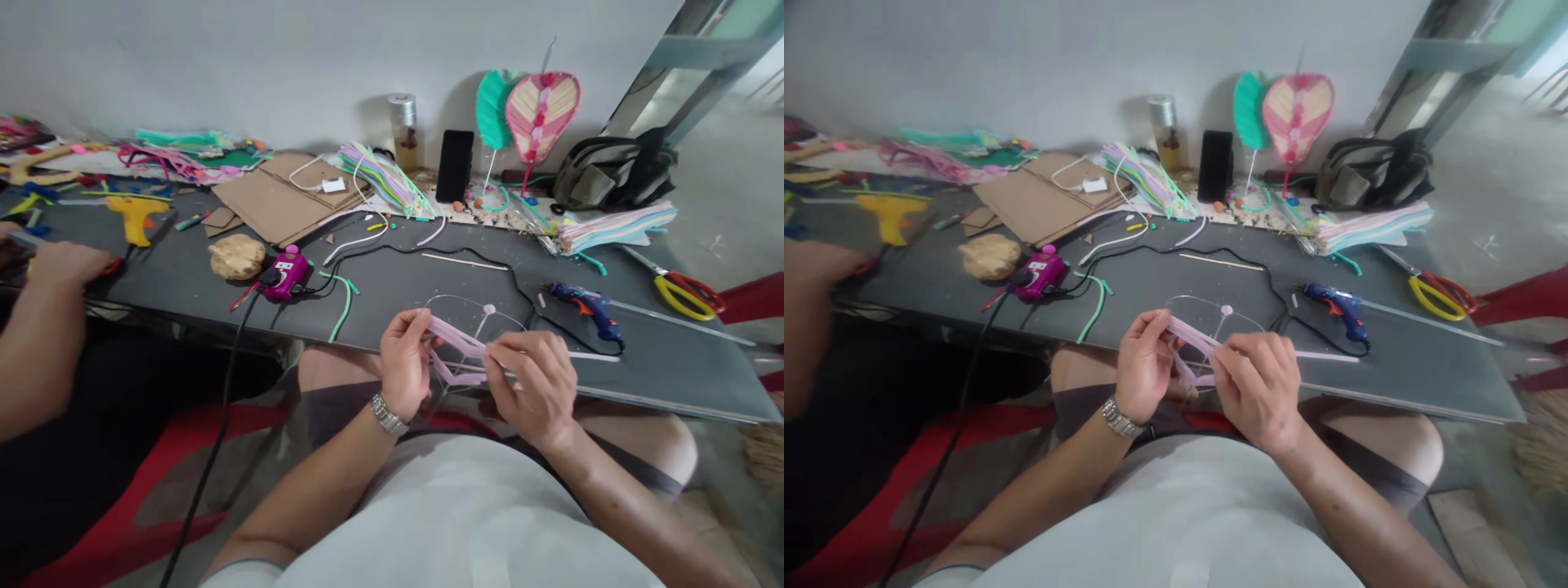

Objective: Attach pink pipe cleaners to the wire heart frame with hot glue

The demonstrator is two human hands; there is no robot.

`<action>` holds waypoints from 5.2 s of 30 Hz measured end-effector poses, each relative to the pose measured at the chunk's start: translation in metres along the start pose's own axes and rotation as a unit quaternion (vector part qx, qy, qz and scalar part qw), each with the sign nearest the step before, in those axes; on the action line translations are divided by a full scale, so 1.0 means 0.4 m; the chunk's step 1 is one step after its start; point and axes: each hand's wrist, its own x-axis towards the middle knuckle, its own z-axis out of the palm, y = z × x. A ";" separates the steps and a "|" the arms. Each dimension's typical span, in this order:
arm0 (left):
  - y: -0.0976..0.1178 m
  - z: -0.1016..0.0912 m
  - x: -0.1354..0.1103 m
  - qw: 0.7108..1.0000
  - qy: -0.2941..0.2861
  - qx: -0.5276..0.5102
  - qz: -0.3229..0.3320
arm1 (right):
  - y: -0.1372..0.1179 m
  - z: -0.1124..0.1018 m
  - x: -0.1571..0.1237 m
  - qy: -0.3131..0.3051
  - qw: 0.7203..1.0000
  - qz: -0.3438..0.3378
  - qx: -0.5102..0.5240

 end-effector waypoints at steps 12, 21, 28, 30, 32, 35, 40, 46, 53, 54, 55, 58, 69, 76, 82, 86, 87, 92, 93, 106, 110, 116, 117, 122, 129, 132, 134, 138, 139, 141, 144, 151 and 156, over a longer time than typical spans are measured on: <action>-0.011 0.020 -0.028 1.000 -0.002 -0.016 0.006 | -0.001 -0.026 -0.020 -0.039 0.992 0.062 -0.107; -0.033 -0.002 -0.033 1.000 0.000 0.009 -0.029 | 0.037 -0.001 0.007 -0.161 0.982 0.062 -0.076; -0.031 -0.016 -0.026 0.999 -0.008 0.012 -0.043 | 0.049 0.010 0.007 -0.191 0.978 0.071 -0.036; -0.028 -0.020 -0.027 0.999 -0.011 0.008 -0.045 | 0.047 0.013 0.005 -0.182 0.978 0.092 -0.044; -0.026 -0.021 -0.029 0.999 -0.015 0.008 -0.046 | 0.043 0.016 0.003 -0.171 0.976 0.128 -0.048; -0.026 -0.021 -0.034 0.999 -0.018 0.006 -0.041 | 0.034 0.020 0.000 -0.161 0.970 0.182 -0.020; -0.021 -0.021 -0.034 0.999 -0.028 -0.005 -0.045 | 0.024 0.026 0.004 -0.161 0.972 0.167 0.025; -0.011 -0.039 -0.029 0.998 -0.041 0.006 -0.036 | 0.029 0.034 0.009 -0.169 0.975 0.133 0.047; -0.016 -0.049 -0.032 0.999 -0.046 0.017 0.001 | 0.026 0.037 0.012 -0.157 0.978 0.135 0.023; -0.016 -0.049 -0.033 0.999 -0.048 0.018 0.006 | 0.026 0.037 0.012 -0.156 0.978 0.136 0.020; -0.016 -0.049 -0.033 0.998 -0.051 0.020 0.009 | 0.026 0.036 0.011 -0.155 0.978 0.137 0.020; -0.015 -0.047 -0.032 0.998 -0.049 0.032 0.014 | 0.026 0.036 0.011 -0.157 0.977 0.139 0.021; 0.003 -0.058 -0.013 0.992 -0.059 0.001 -0.110 | 0.042 0.031 0.003 -0.164 0.979 0.113 0.048; 0.014 -0.080 0.002 0.982 -0.093 0.031 -0.162 | 0.049 0.031 0.002 -0.179 0.975 0.125 0.042; 0.008 -0.086 0.001 0.982 -0.108 0.041 -0.151 | 0.046 0.030 0.001 -0.186 0.972 0.136 0.036; 0.008 -0.085 -0.005 0.982 -0.112 0.041 -0.145 | 0.045 0.031 -0.001 -0.182 0.973 0.140 0.023; 0.008 -0.084 -0.008 0.983 -0.114 0.042 -0.140 | 0.045 0.030 -0.001 -0.181 0.973 0.141 0.020; 0.007 -0.087 -0.013 0.985 -0.106 0.064 -0.119 | 0.040 0.028 0.000 -0.177 0.975 0.134 0.020; 0.006 -0.088 -0.012 0.985 -0.104 0.069 -0.118 | 0.040 0.028 0.000 -0.176 0.975 0.132 0.022; 0.024 -0.090 -0.009 0.976 -0.134 0.106 -0.132 | 0.043 0.030 -0.007 -0.174 0.974 0.143 0.029; 0.027 -0.090 -0.002 0.971 -0.152 0.070 -0.172 | 0.046 0.025 -0.009 -0.176 0.972 0.151 0.032; 0.028 -0.097 0.011 0.954 -0.163 0.029 -0.249 | 0.053 0.026 -0.016 -0.175 0.971 0.157 0.041; 0.028 -0.097 0.010 0.953 -0.163 0.027 -0.254 | 0.054 0.028 -0.018 -0.176 0.971 0.158 0.042; 0.022 -0.085 -0.002 0.968 -0.145 0.018 -0.203 | 0.046 0.022 -0.031 -0.168 0.979 0.115 -0.005; 0.012 -0.072 -0.014 0.982 -0.121 0.037 -0.138 | -0.012 0.017 -0.006 -0.086 0.991 0.026 -0.095; 0.004 -0.065 -0.022 0.982 -0.131 0.050 -0.126 | -0.013 0.050 0.026 -0.126 0.989 0.073 -0.010; 0.000 -0.061 -0.027 0.983 -0.136 0.060 -0.110 | -0.007 0.072 0.041 -0.149 0.982 0.112 0.022; -0.008 -0.058 -0.026 0.985 -0.135 0.056 -0.093 | 0.002 0.090 0.042 -0.168 0.981 0.095 0.031; -0.010 -0.058 -0.024 0.985 -0.134 0.052 -0.091 | 0.003 0.090 0.039 -0.171 0.981 0.082 0.029; -0.014 -0.057 -0.019 0.986 -0.132 0.046 -0.090 | 0.004 0.088 0.036 -0.181 0.981 0.066 0.028; -0.018 -0.056 -0.015 0.986 -0.128 0.049 -0.093 | 0.007 0.086 0.036 -0.190 0.979 0.066 0.028; -0.032 -0.050 -0.028 0.992 -0.107 0.066 -0.021 | 0.017 0.088 0.030 -0.170 0.983 0.068 0.009; -0.046 -0.049 -0.036 0.991 -0.072 0.102 0.056 | 0.018 0.092 0.016 -0.164 0.984 0.062 -0.014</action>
